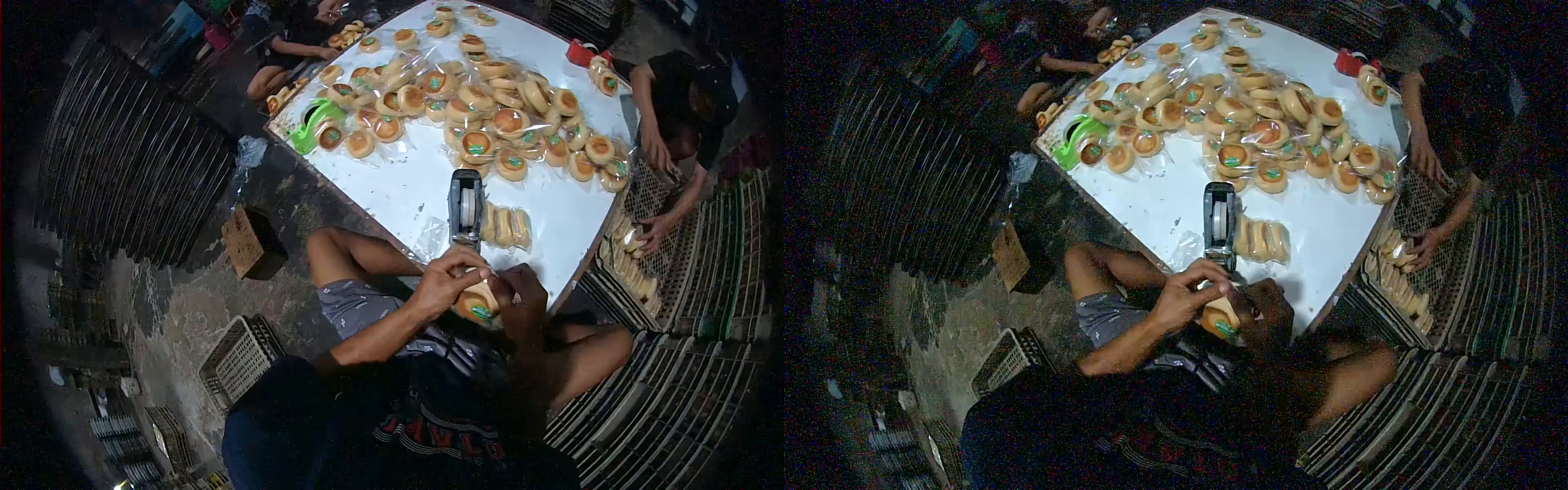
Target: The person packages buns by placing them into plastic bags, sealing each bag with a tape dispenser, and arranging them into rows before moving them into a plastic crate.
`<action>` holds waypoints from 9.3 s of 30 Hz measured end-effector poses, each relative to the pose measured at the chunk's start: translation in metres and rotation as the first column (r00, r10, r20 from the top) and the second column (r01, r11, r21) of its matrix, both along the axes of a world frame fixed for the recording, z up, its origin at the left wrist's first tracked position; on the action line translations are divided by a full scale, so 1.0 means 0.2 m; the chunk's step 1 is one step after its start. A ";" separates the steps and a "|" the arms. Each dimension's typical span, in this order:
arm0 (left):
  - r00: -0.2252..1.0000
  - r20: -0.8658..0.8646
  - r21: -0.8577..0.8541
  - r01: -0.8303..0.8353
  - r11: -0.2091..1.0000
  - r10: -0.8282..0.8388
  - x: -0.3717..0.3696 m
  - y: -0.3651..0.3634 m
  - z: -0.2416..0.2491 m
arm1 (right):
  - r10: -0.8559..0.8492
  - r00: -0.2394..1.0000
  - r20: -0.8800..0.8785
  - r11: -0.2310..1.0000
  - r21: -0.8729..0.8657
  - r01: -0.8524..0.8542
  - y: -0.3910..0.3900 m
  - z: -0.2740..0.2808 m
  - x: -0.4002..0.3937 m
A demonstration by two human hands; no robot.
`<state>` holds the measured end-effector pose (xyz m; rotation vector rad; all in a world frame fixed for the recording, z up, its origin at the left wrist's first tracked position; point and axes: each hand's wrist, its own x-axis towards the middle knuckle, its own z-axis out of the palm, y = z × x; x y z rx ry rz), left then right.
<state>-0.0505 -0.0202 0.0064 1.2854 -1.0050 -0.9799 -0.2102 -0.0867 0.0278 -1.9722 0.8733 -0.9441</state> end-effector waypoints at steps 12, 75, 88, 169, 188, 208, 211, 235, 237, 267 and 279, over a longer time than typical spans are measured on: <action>0.963 0.020 -0.109 -0.265 0.958 0.269 0.05 0.07 -0.10 | -0.003 0.974 0.228 0.777 0.613 -0.142 0.25 -0.32 0.22; 0.892 0.437 0.051 0.099 0.994 -0.112 0.09 -0.31 0.17 | -0.075 0.881 0.468 0.856 0.483 -0.183 -0.27 -0.34 0.09; 0.427 -0.825 0.004 0.660 0.752 -0.370 0.26 -0.02 -0.01 | 0.117 0.952 0.281 0.883 0.409 -0.229 -0.12 0.11 0.05; 0.822 -0.569 0.196 0.111 0.974 0.021 0.34 0.07 -0.03 | 0.058 0.973 -0.223 0.952 0.305 0.013 -0.16 -0.46 0.19; 0.881 -0.469 0.322 0.233 0.918 -0.059 0.38 -0.26 0.14 | -0.182 0.966 0.182 0.948 0.293 0.123 -0.30 -0.18 0.11; 0.826 0.564 -0.196 0.128 0.972 0.005 0.07 -0.37 0.22 | -0.233 0.968 0.099 0.950 -0.188 0.248 -0.23 -0.21 0.16; 0.874 0.412 -0.322 -0.124 0.939 0.257 0.05 -0.22 0.26 | 0.008 0.998 0.066 0.986 0.167 -0.019 -0.24 -0.32 0.11; 0.865 -0.485 0.090 0.192 0.977 -0.125 0.20 -0.07 -0.07 | -0.199 0.909 0.367 0.904 0.426 0.025 -0.09 -0.11 0.19; 0.830 -0.517 0.103 0.305 0.947 -0.211 0.25 -0.03 -0.05 | -0.079 0.930 0.358 0.960 0.278 -0.026 -0.12 0.02 0.22; 0.558 0.708 -0.374 -0.225 0.900 0.434 0.10 -0.16 0.14 | -0.141 0.944 0.299 0.735 0.671 -0.103 -0.03 -0.09 0.18; 0.948 0.298 0.299 0.018 0.954 -0.111 0.02 -0.11 0.06 | -0.216 0.950 0.225 0.908 0.403 0.111 -0.13 -0.18 0.05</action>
